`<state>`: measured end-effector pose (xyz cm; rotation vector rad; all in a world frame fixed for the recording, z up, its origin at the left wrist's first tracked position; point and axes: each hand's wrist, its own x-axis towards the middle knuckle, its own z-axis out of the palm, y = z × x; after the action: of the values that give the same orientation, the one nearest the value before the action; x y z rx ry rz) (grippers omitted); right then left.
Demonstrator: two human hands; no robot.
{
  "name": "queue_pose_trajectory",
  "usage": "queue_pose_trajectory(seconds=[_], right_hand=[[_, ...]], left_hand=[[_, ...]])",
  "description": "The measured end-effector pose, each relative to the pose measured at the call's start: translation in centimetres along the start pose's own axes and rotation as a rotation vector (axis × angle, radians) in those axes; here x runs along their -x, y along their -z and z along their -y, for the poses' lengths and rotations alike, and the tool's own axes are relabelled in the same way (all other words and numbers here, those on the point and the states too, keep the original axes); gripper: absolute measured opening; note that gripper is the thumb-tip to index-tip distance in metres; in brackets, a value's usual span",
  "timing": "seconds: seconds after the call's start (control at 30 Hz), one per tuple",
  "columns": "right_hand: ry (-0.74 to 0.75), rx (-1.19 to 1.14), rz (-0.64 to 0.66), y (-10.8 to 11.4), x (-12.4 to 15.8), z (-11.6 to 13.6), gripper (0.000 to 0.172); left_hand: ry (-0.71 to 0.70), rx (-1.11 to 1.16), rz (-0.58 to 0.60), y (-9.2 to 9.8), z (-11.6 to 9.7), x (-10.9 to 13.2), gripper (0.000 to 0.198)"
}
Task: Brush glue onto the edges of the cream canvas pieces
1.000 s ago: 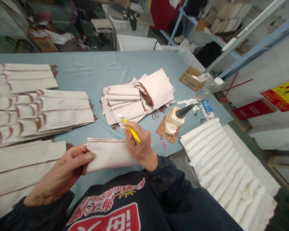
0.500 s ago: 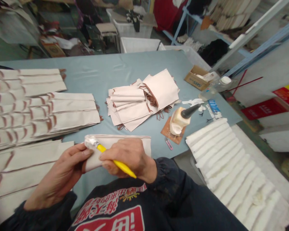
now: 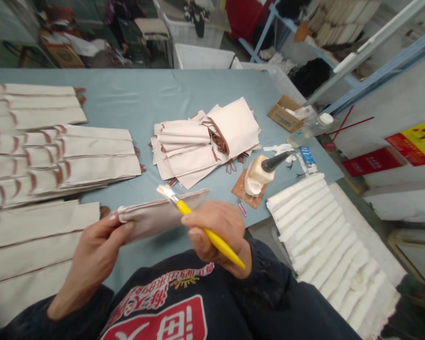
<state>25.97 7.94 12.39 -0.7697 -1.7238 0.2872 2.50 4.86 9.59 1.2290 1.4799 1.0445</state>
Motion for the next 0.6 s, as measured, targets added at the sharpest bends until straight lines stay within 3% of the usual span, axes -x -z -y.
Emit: queue_pose_trajectory(seconds=[0.13, 0.27, 0.37, 0.47, 0.6], right_hand=[[-0.301, -0.125, -0.104, 0.9, 0.4, 1.0, 0.025], [-0.52, -0.297, -0.079, 1.2, 0.4, 1.5, 0.027], [-0.465, -0.23, 0.021, 1.3, -0.6, 1.5, 0.026], [-0.254, -0.146, 0.211, 1.2, -1.8, 1.4, 0.024], [-0.129, -0.217, 0.365, 0.3, -2.5, 2.0, 0.023]], left_hand=[[-0.471, -0.324, -0.04, -0.4, 0.9, 0.8, 0.026], [-0.635, -0.392, -0.03, -0.4, 1.8, 1.2, 0.027], [-0.702, -0.435, -0.024, -0.3, 2.3, 1.2, 0.026], [-0.765, -0.482, -0.002, -0.4, 2.4, 1.1, 0.027], [-0.796, -0.578, 0.026, -0.7, 2.2, 1.2, 0.028]])
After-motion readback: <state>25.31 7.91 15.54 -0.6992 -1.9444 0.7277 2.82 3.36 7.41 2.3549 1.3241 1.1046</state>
